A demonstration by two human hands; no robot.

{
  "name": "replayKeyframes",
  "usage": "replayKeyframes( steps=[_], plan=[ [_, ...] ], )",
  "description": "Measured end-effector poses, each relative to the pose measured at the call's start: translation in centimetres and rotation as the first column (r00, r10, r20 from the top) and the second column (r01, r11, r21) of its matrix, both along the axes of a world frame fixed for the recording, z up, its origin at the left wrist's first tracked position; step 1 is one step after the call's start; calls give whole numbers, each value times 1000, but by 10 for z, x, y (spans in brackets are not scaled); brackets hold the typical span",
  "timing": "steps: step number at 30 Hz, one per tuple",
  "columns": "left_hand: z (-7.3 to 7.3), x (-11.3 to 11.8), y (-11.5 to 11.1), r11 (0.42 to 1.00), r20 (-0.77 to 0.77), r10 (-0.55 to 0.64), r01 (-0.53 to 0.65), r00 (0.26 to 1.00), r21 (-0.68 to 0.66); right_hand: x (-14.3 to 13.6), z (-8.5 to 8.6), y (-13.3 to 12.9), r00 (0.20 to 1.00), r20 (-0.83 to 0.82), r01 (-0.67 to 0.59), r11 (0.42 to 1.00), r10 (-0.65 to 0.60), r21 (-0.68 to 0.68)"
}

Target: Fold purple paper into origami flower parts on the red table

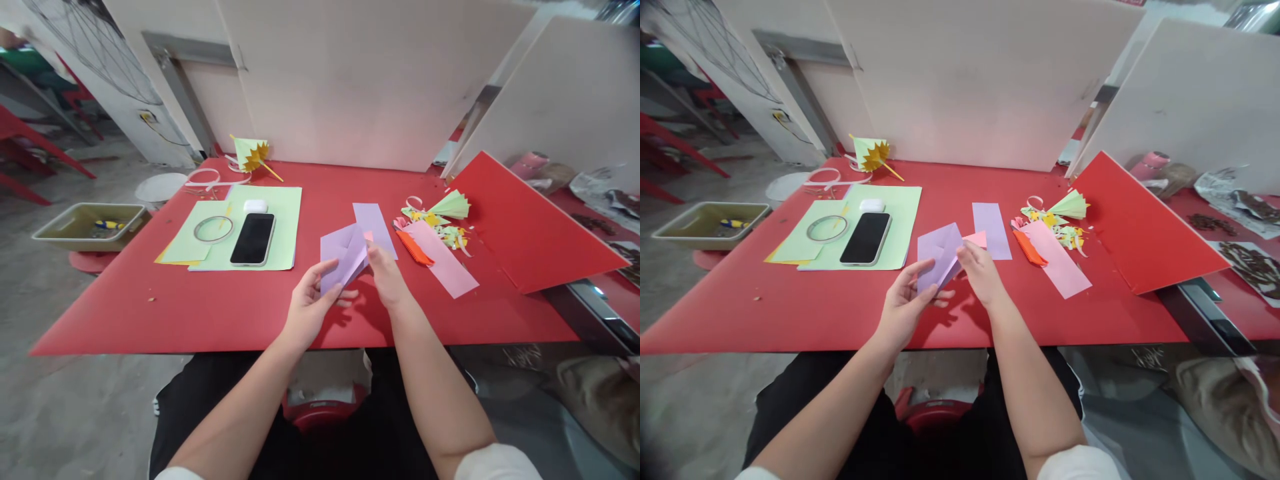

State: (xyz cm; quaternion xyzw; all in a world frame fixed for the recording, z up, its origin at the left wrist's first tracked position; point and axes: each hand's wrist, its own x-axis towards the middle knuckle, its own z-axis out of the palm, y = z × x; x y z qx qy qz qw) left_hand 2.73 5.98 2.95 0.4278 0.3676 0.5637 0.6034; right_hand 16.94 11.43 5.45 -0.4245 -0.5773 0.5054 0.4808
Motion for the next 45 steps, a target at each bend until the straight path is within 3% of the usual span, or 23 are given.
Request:
replayKeyframes(
  steps=[3, 7, 12, 17, 24, 29, 32, 36, 41, 45],
  plan=[
    [-2, 0, 1, 997, -79, 76, -73, 994, 33, -4, 0, -1, 1000, 30, -3, 996, 5, -86],
    [-2, -2, 2, 998, -149, 56, -52, 987, 26, -5, -3, -2, 999, 18, 47, 987, -44, -156],
    [1, -5, 2, 1000, -172, 7, -9, 985, -9, -3, -10, 2, 985, -163, 12, 974, -50, -224],
    [2, -8, 2, 1000, -239, 4, -5, 971, -3, 3, -10, 6, 941, -305, 47, 948, -148, -316],
    [3, -17, 2, 998, -419, 66, -52, 906, 43, 2, -11, 7, 941, -295, 74, 951, -167, -301],
    [6, -32, 4, 993, -449, 85, -37, 890, 115, 9, -7, 11, 913, -288, 204, 935, -289, -291],
    [4, -40, 8, 975, -398, 169, -93, 902, 202, 14, -5, 12, 914, -247, 254, 929, -322, -271],
    [-2, -41, 11, 967, -325, 120, -37, 938, 252, 8, -8, 10, 941, -170, 243, 933, -294, -266],
    [-8, -26, 11, 988, -363, 130, -90, 923, 126, -10, -10, 4, 976, -88, 173, 958, -197, -227],
    [-8, -19, 16, 996, -124, 88, -90, 988, -5, -16, -6, -1, 986, -55, 139, 966, -155, -217]
  ],
)
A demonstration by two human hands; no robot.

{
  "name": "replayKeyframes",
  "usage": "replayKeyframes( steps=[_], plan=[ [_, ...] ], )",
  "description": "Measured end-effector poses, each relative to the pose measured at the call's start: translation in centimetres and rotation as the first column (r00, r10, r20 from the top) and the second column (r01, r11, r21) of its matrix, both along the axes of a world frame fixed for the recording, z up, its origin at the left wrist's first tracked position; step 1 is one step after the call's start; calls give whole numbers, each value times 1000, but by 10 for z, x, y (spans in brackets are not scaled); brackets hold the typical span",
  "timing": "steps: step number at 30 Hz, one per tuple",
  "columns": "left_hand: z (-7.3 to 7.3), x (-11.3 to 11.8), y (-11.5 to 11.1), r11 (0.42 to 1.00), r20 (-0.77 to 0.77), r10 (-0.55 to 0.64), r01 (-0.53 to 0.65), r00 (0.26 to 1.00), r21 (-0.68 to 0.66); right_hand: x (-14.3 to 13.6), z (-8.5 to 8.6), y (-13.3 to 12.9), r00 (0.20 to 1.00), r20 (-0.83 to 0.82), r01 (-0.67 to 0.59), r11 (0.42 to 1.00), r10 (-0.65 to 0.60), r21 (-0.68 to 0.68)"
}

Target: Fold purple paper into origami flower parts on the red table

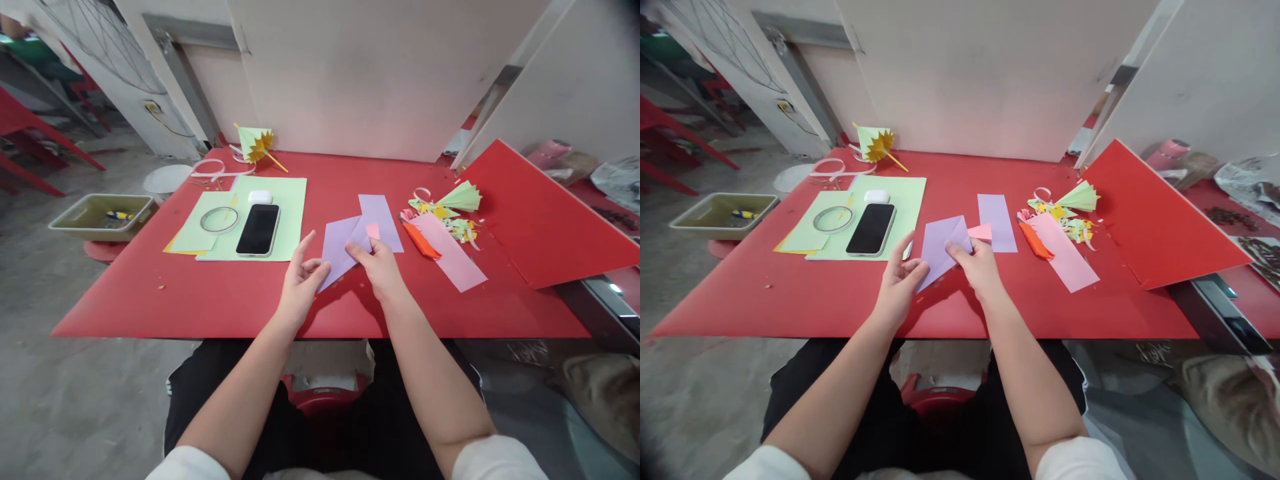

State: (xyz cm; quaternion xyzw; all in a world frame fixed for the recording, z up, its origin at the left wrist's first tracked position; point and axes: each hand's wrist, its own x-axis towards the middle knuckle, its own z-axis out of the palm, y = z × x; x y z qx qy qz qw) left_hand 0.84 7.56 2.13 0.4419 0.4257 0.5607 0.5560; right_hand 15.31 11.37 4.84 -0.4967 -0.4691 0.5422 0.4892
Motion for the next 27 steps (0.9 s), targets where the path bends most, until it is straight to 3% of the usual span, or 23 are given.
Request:
replayKeyframes(
  steps=[3, 9, 21, 27],
  plan=[
    [1, 1, 2, 999, 122, -11, 15, 993, -38, -1, 1, -1, 1000, 18, 4, 1000, -5, 11],
    [-1, 2, 2, 999, 159, -44, 48, 986, -16, -2, 0, -2, 997, 82, -9, 1000, 7, 25],
    [1, -1, -1, 995, -124, -75, 67, 989, -73, -2, -6, 0, 998, -16, -56, 997, 55, -46],
    [1, -5, 2, 1000, -145, -17, 15, 989, -12, 7, -2, 2, 992, 19, -130, 982, 128, 136]
  ],
)
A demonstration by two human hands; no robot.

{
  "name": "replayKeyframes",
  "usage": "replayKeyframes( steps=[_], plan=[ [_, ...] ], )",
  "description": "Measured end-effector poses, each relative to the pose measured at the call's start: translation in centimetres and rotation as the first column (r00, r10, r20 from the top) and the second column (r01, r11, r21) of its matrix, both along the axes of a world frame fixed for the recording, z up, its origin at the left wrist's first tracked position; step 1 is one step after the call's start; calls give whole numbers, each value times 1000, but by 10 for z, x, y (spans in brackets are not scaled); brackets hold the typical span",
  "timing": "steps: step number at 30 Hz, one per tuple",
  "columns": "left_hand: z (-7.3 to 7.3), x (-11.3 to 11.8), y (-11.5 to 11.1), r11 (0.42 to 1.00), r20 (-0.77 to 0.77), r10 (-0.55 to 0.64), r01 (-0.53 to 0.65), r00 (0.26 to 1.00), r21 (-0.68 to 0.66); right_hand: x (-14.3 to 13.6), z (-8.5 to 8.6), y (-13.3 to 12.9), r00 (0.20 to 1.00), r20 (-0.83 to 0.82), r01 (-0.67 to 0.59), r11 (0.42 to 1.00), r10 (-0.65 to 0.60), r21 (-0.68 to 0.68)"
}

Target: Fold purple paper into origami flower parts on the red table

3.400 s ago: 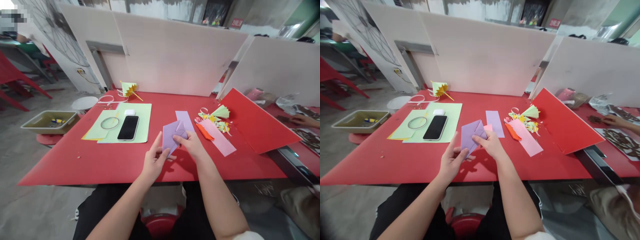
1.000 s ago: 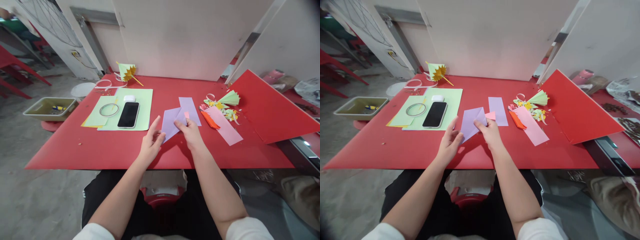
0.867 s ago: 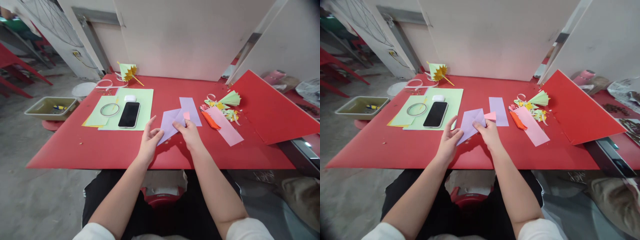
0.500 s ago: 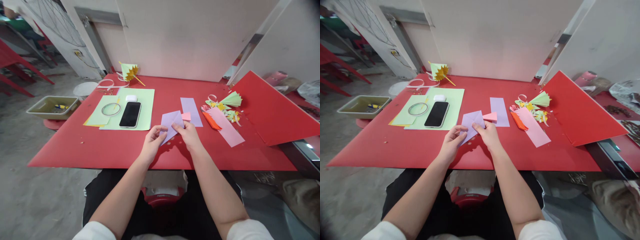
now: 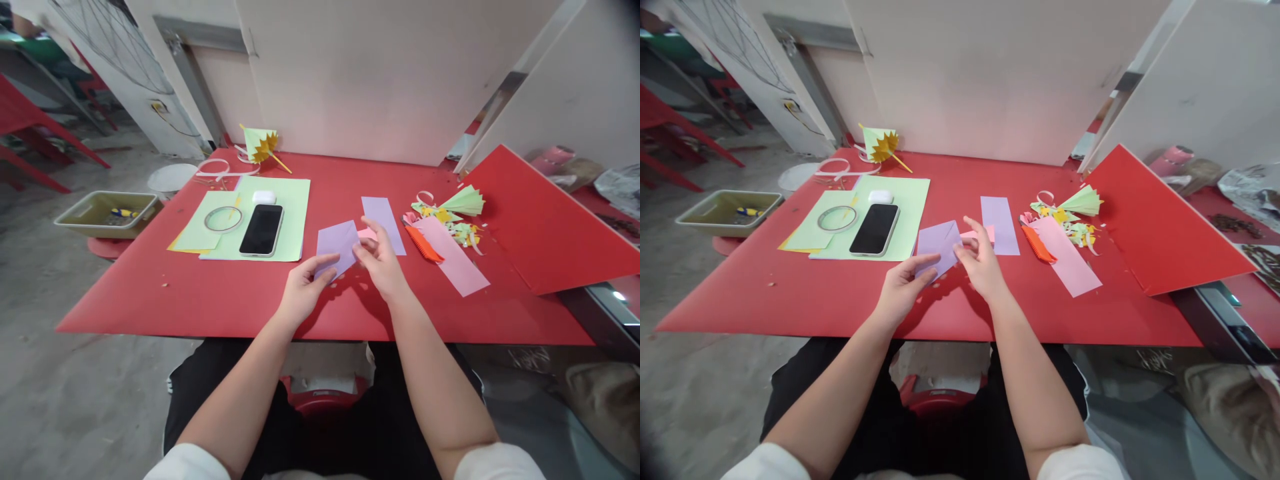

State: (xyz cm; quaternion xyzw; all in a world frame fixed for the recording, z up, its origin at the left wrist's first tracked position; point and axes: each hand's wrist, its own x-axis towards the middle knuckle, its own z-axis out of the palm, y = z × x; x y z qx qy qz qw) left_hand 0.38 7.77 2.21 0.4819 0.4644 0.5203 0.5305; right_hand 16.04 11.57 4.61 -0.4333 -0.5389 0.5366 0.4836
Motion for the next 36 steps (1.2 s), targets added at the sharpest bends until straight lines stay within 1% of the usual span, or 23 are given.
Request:
replayKeyframes(
  steps=[1, 3, 5, 7, 11, 15, 19, 22, 26, 30, 32, 36],
  plan=[
    [0, 0, 0, 1000, 2, 16, -16, 1000, 6, 2, 0, 0, 999, 31, -25, 999, 24, 38],
    [2, -1, 0, 999, 4, 40, -40, 999, 9, 5, -1, 1, 994, 106, -43, 995, 33, 89],
    [3, -1, 0, 999, -11, 49, -49, 999, 8, 6, -3, 1, 988, 156, -36, 995, 22, 88],
    [3, -2, -1, 999, -33, 47, -47, 998, 10, 7, -5, 2, 985, 171, -32, 998, 22, 54],
    [0, -2, 0, 999, -71, 35, -33, 997, 32, 8, -3, 3, 988, 149, -31, 1000, 31, -5],
    [-4, -3, 1, 996, -129, 53, -44, 990, 71, 10, -2, 3, 990, 110, -74, 994, 84, -85],
    [-1, -3, 0, 993, -242, 91, -69, 966, 100, 11, -1, 3, 985, 133, -93, 988, 110, -125],
    [2, -4, -1, 991, -286, 93, -61, 954, 119, 10, 1, 2, 991, 73, -103, 987, 113, -121],
    [1, -3, -1, 993, -275, 64, -34, 959, 112, 8, 3, 1, 996, 28, -77, 990, 81, -122],
    [-2, -3, -1, 993, -287, 78, -50, 955, 103, 6, 3, 0, 996, 80, -24, 994, 33, -111],
    [-2, -4, -1, 992, -301, 92, -63, 949, 105, 5, 1, 0, 994, 105, 1, 997, 6, -71],
    [-3, -4, -1, 988, -316, 120, -82, 941, 131, 3, -5, 3, 994, 89, 65, 998, -67, 22]
  ],
)
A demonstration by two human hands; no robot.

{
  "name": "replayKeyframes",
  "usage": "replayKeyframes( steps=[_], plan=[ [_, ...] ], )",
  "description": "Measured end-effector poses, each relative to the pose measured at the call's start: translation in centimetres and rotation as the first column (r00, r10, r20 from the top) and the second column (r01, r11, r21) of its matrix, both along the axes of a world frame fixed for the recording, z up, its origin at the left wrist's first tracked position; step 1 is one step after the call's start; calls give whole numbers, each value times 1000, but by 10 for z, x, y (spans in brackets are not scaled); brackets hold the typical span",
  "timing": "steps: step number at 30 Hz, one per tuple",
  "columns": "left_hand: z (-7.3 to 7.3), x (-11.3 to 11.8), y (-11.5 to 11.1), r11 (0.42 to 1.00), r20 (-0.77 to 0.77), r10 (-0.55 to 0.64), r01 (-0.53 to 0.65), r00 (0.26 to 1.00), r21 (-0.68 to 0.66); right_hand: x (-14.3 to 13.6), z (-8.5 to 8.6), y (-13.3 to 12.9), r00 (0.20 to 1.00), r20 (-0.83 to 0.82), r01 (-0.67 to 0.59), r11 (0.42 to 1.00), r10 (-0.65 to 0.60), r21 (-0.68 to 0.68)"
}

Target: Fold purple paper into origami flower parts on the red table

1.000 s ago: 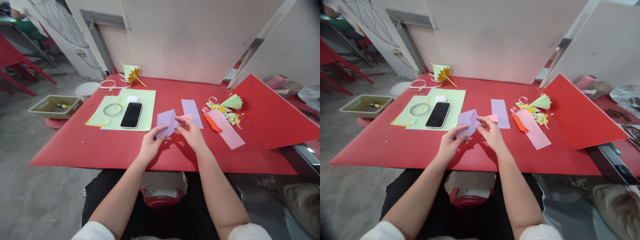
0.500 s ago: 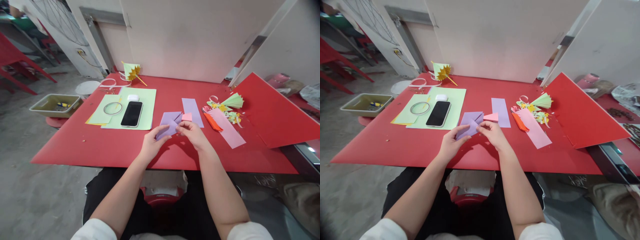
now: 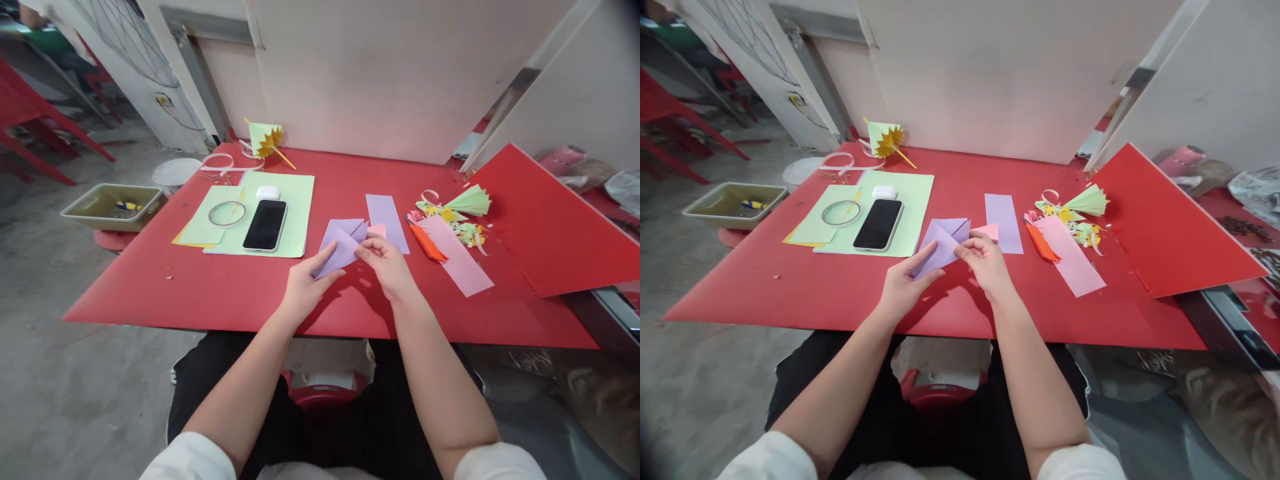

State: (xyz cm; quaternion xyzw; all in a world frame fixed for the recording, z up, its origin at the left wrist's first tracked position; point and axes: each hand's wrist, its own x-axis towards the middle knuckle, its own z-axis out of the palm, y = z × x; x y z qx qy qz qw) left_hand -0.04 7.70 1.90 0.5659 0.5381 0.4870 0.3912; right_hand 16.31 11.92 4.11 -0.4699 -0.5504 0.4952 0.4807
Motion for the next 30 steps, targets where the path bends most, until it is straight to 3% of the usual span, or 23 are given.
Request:
replayKeyframes(
  steps=[7, 14, 19, 26, 30],
  plan=[
    [-2, 0, 0, 999, 27, -19, 18, 999, 31, -1, -8, 3, 997, 15, 71, 996, -71, 48],
    [0, -1, -2, 985, 71, -131, 121, 989, 124, 5, 1, -2, 987, 40, -156, 988, 155, 21],
    [-1, -2, -1, 976, 25, -194, 191, 981, 109, 5, 1, -3, 982, 74, -167, 984, 172, -67],
    [-5, -3, 1, 975, -100, -123, 139, 987, 171, 2, 3, -4, 985, -27, -173, 979, 171, -107],
    [-6, -3, 1, 971, -136, -67, 96, 988, 219, 1, 1, -3, 993, 5, -116, 988, 117, -100]
  ],
)
